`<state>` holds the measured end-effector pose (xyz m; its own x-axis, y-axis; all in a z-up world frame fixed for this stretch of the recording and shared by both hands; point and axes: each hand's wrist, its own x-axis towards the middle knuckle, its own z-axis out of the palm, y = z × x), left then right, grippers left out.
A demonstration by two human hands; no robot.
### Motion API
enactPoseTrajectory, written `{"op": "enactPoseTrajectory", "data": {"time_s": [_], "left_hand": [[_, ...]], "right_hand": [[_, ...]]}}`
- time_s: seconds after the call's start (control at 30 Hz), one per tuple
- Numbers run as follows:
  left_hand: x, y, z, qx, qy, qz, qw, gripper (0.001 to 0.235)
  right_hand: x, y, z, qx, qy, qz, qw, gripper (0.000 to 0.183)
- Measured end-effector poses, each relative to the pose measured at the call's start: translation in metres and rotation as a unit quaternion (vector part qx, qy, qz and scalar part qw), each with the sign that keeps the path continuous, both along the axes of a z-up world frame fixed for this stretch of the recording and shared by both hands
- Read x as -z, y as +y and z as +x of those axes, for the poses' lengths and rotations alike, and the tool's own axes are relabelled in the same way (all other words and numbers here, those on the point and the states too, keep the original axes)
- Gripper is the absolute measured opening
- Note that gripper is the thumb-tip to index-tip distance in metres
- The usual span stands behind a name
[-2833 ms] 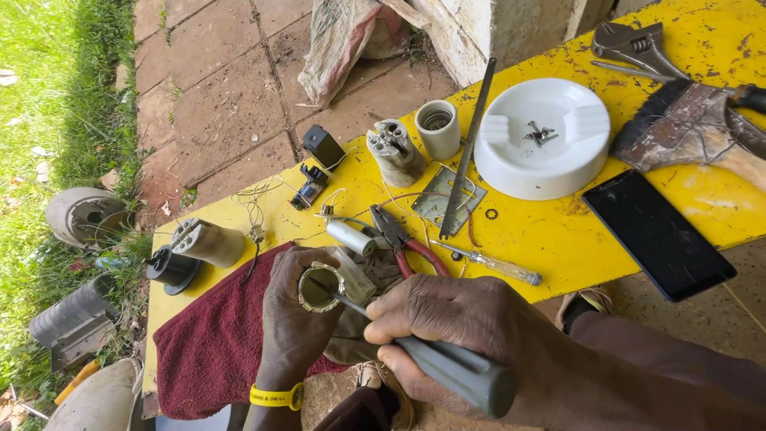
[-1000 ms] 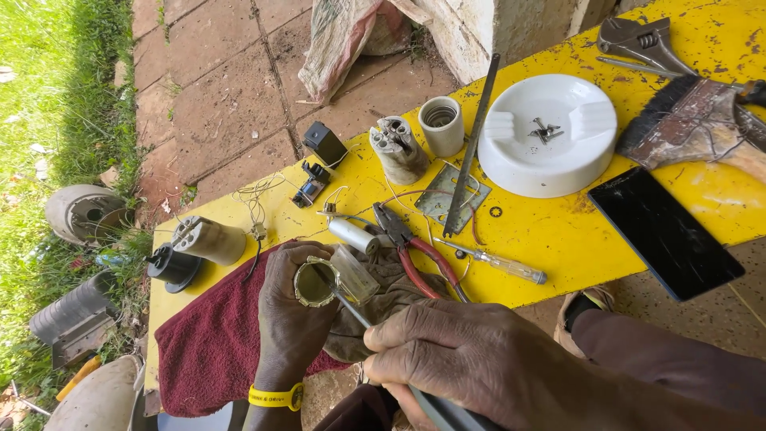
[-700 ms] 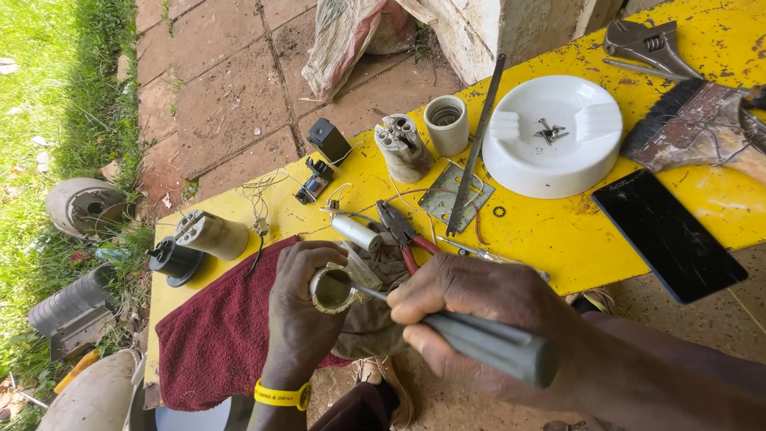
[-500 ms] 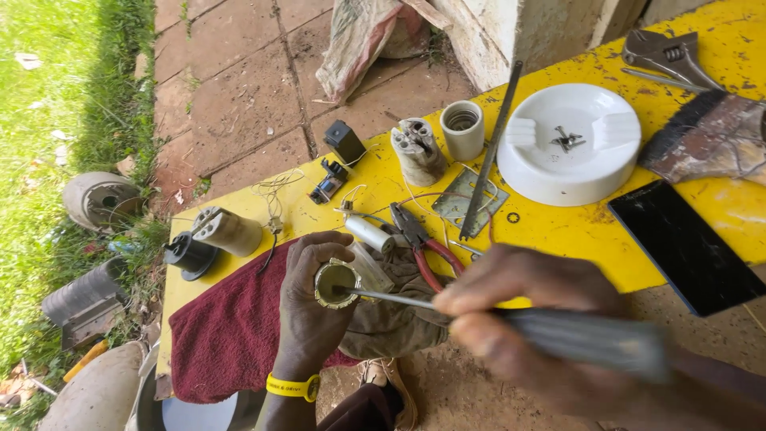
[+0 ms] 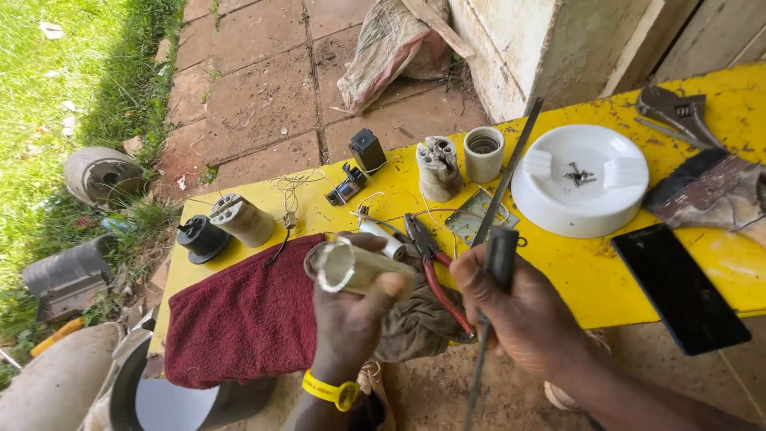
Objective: The person uses a screwdriver to pry and adjust the internal components of a cylindrical electrical part. They then use pliers to pull and manipulate wires or metal pieces inside the cylinder, working on a yellow table with various tools and parts.
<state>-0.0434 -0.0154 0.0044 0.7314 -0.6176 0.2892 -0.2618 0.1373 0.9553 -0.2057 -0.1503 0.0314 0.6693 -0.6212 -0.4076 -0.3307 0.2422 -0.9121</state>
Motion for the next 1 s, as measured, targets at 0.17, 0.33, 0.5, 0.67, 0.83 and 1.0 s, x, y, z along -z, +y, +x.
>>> {"op": "enactPoseTrajectory", "data": {"time_s": [0.17,0.33,0.5,0.67,0.83,1.0], "left_hand": [[-0.003,-0.012,-0.032,0.052,0.248,-0.063,0.965,0.064],[-0.030,-0.002,-0.061,0.133,0.336,0.082,0.929,0.067],[-0.027,0.002,-0.085,0.183,0.336,0.028,0.923,0.038],[-0.008,-0.014,-0.096,-0.013,0.446,-0.107,0.889,0.034],[-0.005,0.003,-0.106,-0.036,0.459,-0.122,0.879,0.039],[-0.016,0.024,-0.055,0.061,0.216,-0.067,0.972,0.057]], "right_hand": [[0.020,-0.017,0.004,0.053,-0.088,-0.039,0.994,0.036],[0.018,-0.026,0.001,0.069,-0.123,-0.095,0.985,0.045],[0.022,-0.023,-0.006,0.043,-0.206,-0.034,0.977,0.054],[0.015,0.007,-0.030,-0.066,-0.216,-0.039,0.973,0.085],[0.033,0.027,-0.049,-0.038,-0.259,0.002,0.965,0.061],[-0.006,0.007,-0.080,0.187,-0.206,-0.334,0.900,0.052]]}}
